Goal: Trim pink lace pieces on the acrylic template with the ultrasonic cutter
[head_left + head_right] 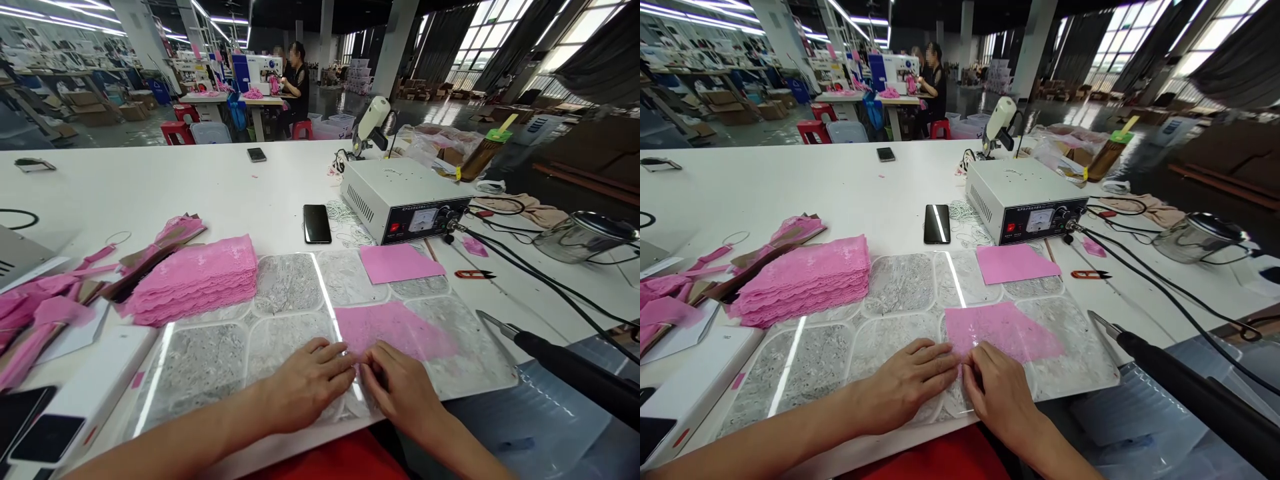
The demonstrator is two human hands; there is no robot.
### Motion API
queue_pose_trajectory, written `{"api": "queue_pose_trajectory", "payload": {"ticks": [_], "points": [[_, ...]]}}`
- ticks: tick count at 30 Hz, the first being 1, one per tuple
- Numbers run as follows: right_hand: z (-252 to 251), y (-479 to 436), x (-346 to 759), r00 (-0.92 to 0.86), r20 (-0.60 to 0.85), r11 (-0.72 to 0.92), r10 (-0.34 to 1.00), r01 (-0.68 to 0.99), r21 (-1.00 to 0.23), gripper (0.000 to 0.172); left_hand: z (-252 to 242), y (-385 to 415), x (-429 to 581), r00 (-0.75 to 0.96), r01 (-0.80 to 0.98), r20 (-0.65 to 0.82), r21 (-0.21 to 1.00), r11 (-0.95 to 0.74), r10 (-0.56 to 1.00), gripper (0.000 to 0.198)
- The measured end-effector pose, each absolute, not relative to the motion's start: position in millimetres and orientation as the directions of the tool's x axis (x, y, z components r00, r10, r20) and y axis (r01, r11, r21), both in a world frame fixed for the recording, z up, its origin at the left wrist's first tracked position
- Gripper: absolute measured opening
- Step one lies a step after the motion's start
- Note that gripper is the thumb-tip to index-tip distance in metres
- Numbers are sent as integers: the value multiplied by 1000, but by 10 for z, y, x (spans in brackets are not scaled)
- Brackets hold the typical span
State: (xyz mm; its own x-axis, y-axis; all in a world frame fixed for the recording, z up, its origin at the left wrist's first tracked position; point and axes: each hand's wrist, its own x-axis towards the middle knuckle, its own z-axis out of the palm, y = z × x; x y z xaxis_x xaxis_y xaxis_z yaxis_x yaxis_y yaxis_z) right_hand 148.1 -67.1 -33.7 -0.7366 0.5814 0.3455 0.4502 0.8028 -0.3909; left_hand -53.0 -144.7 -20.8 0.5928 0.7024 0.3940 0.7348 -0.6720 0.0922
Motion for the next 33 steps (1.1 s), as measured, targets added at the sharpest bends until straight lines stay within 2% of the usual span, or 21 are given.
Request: {"api": "queue_pose_trajectory", "payload": {"ticks": [15,20,27,30,33], "points": [[-333,-695,1495,-739,325,780,590,418,-467,18,-159,-1447,-528,634,731,332,39,-682,699,27],[-365,-704,1500,-731,362,806,579,449,-385,21,-149,-1455,-534,633,734,327,36,-678,702,27],[-401,-716,1462,-695,399,794,598,447,-412,17,-142,-1444,-529,652,724,316,12,-690,690,28],[-367,-700,1511,-676,397,768,621,425,-478,18,-124,-1433,-531,662,715,316,5,-699,680,28],[-273,-754,1711,-662,308,677,683,416,-607,24,-86,-1452,-526,663,723,258,19,-690,702,24]]}}
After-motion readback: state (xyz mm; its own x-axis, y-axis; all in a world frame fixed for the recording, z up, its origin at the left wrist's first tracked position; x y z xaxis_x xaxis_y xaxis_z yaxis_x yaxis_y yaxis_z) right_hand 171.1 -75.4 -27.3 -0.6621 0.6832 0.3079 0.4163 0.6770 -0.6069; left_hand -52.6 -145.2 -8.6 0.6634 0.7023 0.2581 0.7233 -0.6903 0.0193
